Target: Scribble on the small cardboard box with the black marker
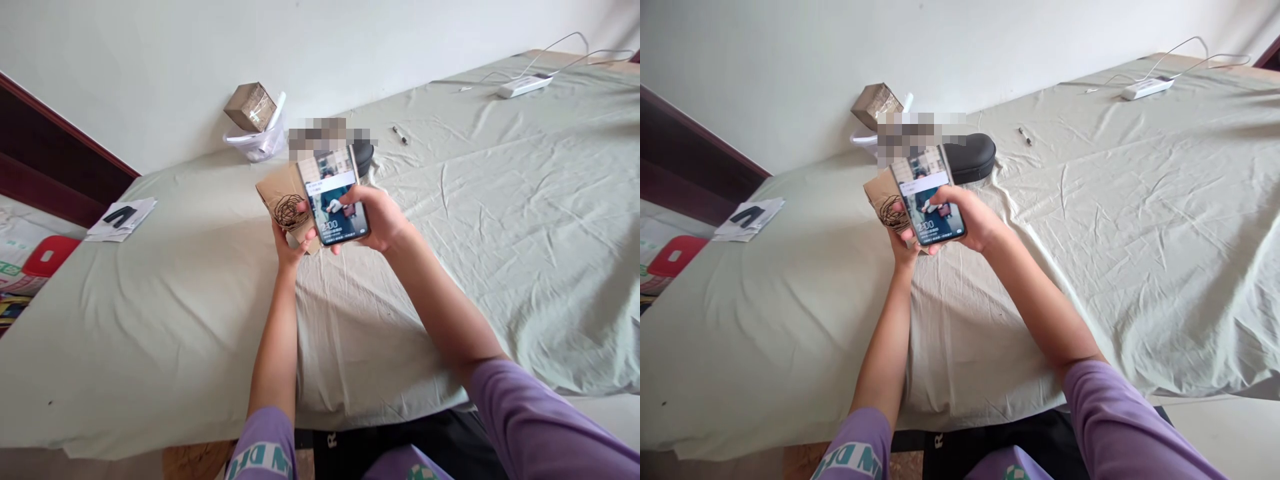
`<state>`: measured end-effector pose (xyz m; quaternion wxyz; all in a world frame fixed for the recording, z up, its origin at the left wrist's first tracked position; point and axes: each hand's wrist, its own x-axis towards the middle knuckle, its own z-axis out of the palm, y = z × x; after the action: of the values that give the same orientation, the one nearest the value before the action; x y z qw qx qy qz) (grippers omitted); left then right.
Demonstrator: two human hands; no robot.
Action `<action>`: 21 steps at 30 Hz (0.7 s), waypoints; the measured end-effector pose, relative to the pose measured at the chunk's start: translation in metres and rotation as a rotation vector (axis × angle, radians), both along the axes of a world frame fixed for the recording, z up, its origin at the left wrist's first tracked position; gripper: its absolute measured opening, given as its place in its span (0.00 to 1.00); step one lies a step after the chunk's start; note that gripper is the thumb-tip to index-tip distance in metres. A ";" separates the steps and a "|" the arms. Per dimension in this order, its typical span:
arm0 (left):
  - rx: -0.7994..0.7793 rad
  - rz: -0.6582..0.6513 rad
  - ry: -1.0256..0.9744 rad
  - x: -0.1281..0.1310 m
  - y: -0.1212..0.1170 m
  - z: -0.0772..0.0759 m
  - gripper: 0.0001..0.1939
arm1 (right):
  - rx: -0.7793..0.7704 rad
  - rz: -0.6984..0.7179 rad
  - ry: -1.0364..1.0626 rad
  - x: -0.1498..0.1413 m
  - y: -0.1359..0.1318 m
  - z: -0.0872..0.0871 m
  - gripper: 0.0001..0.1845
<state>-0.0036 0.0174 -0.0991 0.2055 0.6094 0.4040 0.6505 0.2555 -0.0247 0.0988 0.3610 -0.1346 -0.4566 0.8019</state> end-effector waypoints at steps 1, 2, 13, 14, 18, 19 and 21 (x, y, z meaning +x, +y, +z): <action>0.022 0.026 -0.003 -0.001 0.002 -0.002 0.66 | -0.008 -0.052 -0.015 0.006 0.003 0.003 0.25; 0.037 0.053 -0.001 -0.002 0.003 -0.003 0.65 | -0.012 -0.108 -0.033 0.013 0.006 0.005 0.25; -0.025 0.063 0.017 -0.003 0.005 -0.013 0.62 | -0.004 -0.263 -0.127 0.033 0.019 0.003 0.27; -0.036 0.054 0.013 -0.003 0.005 -0.013 0.62 | -0.002 -0.258 -0.129 0.031 0.019 0.002 0.27; -0.070 0.004 -0.002 -0.002 0.006 -0.013 0.60 | 0.014 -0.255 -0.151 0.024 0.019 -0.002 0.29; -0.079 -0.010 -0.007 -0.002 0.006 -0.013 0.59 | 0.017 -0.252 -0.150 0.023 0.020 -0.003 0.30; -0.096 -0.042 -0.021 -0.001 0.005 -0.011 0.59 | 0.024 -0.255 -0.145 0.024 0.022 -0.004 0.30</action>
<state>-0.0044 0.0224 -0.1103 0.2523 0.6004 0.4194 0.6324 0.2796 -0.0031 0.0950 0.4275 -0.2446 -0.4702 0.7324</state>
